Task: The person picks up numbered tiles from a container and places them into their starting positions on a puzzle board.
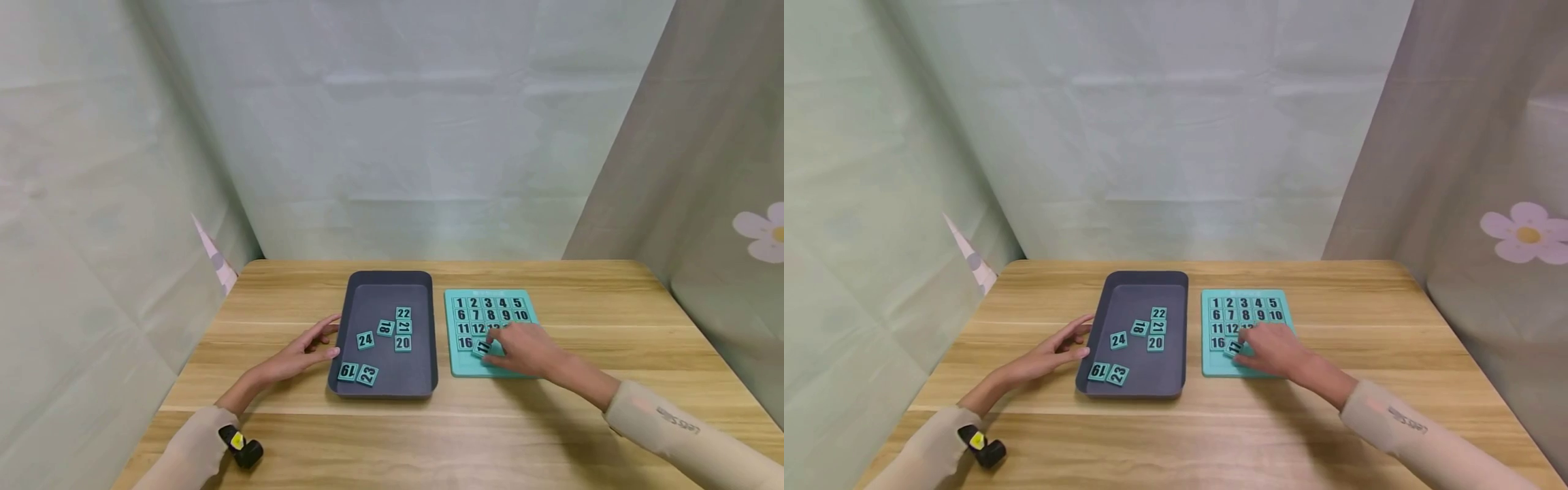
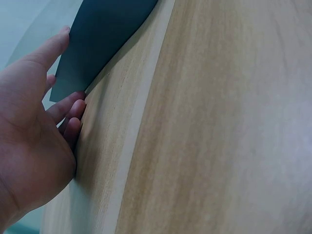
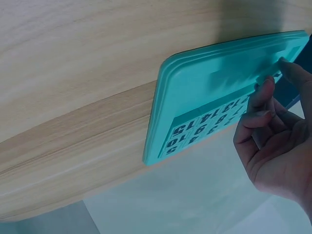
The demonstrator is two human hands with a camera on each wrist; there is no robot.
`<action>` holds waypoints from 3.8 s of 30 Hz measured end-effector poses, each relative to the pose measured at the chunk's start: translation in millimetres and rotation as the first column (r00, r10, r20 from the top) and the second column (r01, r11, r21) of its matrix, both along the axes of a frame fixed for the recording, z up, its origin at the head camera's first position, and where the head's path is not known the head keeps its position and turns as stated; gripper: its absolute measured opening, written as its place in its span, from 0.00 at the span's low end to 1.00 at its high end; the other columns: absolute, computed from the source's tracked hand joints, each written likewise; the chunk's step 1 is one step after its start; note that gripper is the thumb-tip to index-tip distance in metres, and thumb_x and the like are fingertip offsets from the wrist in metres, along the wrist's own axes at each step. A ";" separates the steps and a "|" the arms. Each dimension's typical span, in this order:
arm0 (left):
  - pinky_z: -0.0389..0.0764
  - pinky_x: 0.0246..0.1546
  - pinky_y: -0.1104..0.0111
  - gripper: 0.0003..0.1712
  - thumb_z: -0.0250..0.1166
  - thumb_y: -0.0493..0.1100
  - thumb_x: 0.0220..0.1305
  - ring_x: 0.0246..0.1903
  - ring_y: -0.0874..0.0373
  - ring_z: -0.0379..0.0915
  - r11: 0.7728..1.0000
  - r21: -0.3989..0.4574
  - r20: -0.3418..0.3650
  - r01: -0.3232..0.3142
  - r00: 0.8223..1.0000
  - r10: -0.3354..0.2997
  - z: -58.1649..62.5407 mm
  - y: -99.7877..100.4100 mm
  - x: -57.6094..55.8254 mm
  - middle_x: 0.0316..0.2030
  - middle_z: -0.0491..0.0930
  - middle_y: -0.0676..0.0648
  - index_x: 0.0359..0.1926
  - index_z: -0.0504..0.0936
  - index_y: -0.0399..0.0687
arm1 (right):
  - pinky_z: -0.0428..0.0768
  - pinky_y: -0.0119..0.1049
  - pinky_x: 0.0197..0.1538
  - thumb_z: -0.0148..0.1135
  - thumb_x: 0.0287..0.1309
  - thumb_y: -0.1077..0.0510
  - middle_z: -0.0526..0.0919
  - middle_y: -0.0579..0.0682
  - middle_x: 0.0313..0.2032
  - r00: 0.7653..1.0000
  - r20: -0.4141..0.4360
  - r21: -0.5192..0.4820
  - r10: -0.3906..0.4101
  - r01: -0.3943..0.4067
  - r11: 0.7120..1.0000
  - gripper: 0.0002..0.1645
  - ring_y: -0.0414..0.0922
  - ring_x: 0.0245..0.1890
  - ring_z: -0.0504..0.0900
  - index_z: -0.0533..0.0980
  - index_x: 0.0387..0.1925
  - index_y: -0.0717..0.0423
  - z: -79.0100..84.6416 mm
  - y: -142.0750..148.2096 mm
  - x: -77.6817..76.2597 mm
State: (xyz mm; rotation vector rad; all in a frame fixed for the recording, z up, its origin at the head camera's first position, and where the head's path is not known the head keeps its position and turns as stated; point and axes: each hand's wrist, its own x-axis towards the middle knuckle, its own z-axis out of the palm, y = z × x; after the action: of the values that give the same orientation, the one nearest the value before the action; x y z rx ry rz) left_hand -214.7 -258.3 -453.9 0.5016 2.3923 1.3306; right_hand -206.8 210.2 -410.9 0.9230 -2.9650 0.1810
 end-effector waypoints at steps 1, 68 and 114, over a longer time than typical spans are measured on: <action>0.64 0.60 0.54 0.39 0.58 0.50 0.77 0.64 0.43 0.60 1.000 0.002 -0.004 0.003 1.000 -0.003 -0.2 0.1 -0.1 0.76 0.62 0.37 0.81 0.51 0.61 | 0.66 0.34 0.20 0.73 0.56 0.41 0.73 0.38 0.14 1.000 -0.002 0.001 -0.006 0.006 1.000 0.19 0.34 0.18 0.66 0.86 0.39 0.51 -0.5 0.8 0.1; 0.63 0.61 0.53 0.39 0.58 0.50 0.77 0.64 0.44 0.59 1.000 0.006 0.009 0.009 1.000 -0.009 0.3 0.1 -1.5 0.76 0.61 0.37 0.81 0.50 0.63 | 0.61 0.27 0.19 0.74 0.58 0.52 0.76 0.37 0.16 0.996 0.067 -0.100 0.053 -0.046 0.994 0.14 0.30 0.18 0.65 0.84 0.46 0.49 -9.6 13.4 -14.9; 0.62 0.60 0.57 0.40 0.57 0.50 0.78 0.63 0.45 0.58 1.000 0.020 0.032 0.004 0.999 -0.005 0.1 10.1 -1.1 0.77 0.60 0.37 0.82 0.48 0.63 | 0.71 0.32 0.26 0.66 0.65 0.37 0.84 0.45 0.29 0.981 0.115 0.310 0.155 -0.184 0.933 0.24 0.37 0.23 0.77 0.81 0.52 0.48 18.7 -174.4 -64.7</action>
State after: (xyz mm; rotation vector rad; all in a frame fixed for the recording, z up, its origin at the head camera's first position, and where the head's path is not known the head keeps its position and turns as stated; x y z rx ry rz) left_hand -215.8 -248.2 -453.7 0.4869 2.3532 1.3513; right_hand -271.5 35.8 -392.2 1.2378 -3.0493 -0.2725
